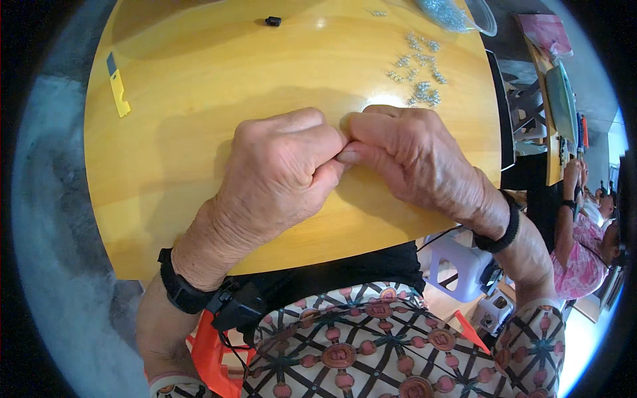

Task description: Assembling small components into black plastic circular parts.

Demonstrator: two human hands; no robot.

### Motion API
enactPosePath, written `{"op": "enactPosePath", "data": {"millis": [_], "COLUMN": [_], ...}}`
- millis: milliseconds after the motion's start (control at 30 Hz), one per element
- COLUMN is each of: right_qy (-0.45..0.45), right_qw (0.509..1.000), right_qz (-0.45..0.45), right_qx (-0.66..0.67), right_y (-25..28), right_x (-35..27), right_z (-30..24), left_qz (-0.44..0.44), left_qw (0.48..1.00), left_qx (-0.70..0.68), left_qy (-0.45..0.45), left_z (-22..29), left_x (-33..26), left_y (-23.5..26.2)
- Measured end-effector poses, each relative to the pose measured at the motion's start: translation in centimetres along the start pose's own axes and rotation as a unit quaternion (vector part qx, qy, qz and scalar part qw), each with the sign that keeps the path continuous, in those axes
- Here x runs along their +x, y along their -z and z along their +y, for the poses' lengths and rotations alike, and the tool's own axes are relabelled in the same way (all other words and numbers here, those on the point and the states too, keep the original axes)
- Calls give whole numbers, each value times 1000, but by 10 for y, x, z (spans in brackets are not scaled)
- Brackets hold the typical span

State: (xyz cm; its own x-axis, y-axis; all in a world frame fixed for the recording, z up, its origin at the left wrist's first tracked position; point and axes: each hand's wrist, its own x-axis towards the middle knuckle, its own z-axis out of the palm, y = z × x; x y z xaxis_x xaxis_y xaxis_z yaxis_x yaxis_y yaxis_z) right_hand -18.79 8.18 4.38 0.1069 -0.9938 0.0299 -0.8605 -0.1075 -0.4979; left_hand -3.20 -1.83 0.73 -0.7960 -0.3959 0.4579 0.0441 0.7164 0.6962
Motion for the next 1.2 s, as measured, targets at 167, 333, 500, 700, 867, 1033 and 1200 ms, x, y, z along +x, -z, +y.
{"op": "enactPosePath", "data": {"millis": [167,333,500,700,867,1033,1200], "right_qy": [12,9,37,27,-9,-39,-77], "right_qw": [1000,999,996,999,999,995,990], "right_qz": [10,24,50,4,12,95,121], "right_qx": [-2,-42,-58,-35,39,10,-4], "right_y": [0,-2,-7,4,3,-8,-16], "right_x": [-1,-1,-2,0,-11,-14,-10], "right_z": [2,-1,5,5,8,-3,-8], "left_qz": [-3,7,-14,-46,-82,-91,-60], "left_qw": [1000,1000,999,994,976,986,991], "left_qx": [12,21,26,-19,-50,-18,-35], "left_qy": [-10,-15,16,97,193,140,114], "left_z": [2,2,7,7,6,5,5], "left_x": [1,0,3,6,11,7,8], "left_y": [1,1,2,8,11,11,10]}}
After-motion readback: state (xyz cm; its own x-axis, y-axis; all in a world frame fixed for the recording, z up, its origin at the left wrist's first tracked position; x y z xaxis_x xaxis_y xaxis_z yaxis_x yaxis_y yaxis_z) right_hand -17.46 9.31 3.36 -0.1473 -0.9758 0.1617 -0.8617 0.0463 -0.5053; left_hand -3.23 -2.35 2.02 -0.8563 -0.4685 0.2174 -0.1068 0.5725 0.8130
